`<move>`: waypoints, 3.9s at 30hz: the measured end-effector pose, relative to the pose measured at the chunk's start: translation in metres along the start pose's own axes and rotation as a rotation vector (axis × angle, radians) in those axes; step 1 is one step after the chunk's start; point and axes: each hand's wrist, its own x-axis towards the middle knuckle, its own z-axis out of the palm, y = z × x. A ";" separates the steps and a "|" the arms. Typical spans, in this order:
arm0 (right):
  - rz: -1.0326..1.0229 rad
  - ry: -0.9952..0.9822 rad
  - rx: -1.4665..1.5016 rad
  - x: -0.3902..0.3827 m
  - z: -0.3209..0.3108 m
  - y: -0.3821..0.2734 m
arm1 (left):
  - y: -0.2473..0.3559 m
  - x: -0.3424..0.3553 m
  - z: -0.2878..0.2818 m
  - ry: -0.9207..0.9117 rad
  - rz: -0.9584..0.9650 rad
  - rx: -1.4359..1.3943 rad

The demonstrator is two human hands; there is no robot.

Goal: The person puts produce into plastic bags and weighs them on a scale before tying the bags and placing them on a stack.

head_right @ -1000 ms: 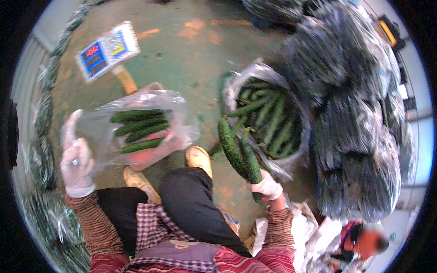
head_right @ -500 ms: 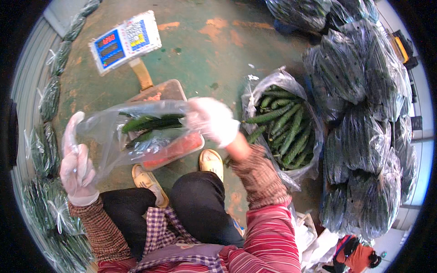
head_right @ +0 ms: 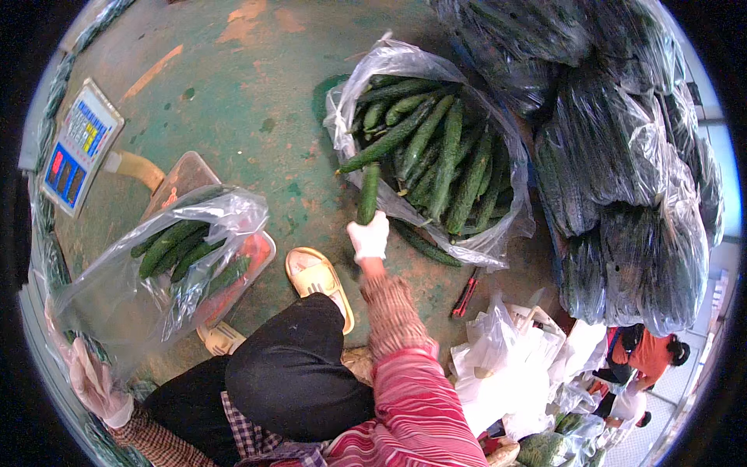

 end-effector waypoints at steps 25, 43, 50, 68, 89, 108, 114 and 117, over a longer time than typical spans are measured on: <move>-0.886 -1.012 1.159 -0.150 -0.100 -0.297 | 0.013 -0.008 0.001 -0.229 -0.026 -0.029; -0.819 -1.365 0.356 -0.144 0.011 -0.238 | 0.024 -0.011 -0.039 -0.331 -0.070 -0.376; -0.239 0.360 -0.548 0.037 -0.137 -0.123 | 0.004 -0.003 0.006 -0.560 -0.125 -0.324; 0.431 0.181 -0.080 0.114 -0.179 -0.058 | -0.021 0.008 0.063 -0.256 -0.022 -0.105; -1.467 -1.008 -0.565 -0.189 0.049 -0.340 | 0.034 0.001 -0.031 -0.343 -0.090 -0.404; -0.345 -0.485 0.250 0.039 -0.080 -0.155 | 0.001 0.012 0.022 -0.633 -0.187 -0.509; 0.002 0.136 -0.688 0.122 -0.079 -0.154 | -0.008 0.020 0.040 -0.430 -0.089 -0.344; 0.184 0.225 -0.097 0.166 -0.076 -0.111 | -0.020 0.028 0.044 -0.359 0.004 -0.189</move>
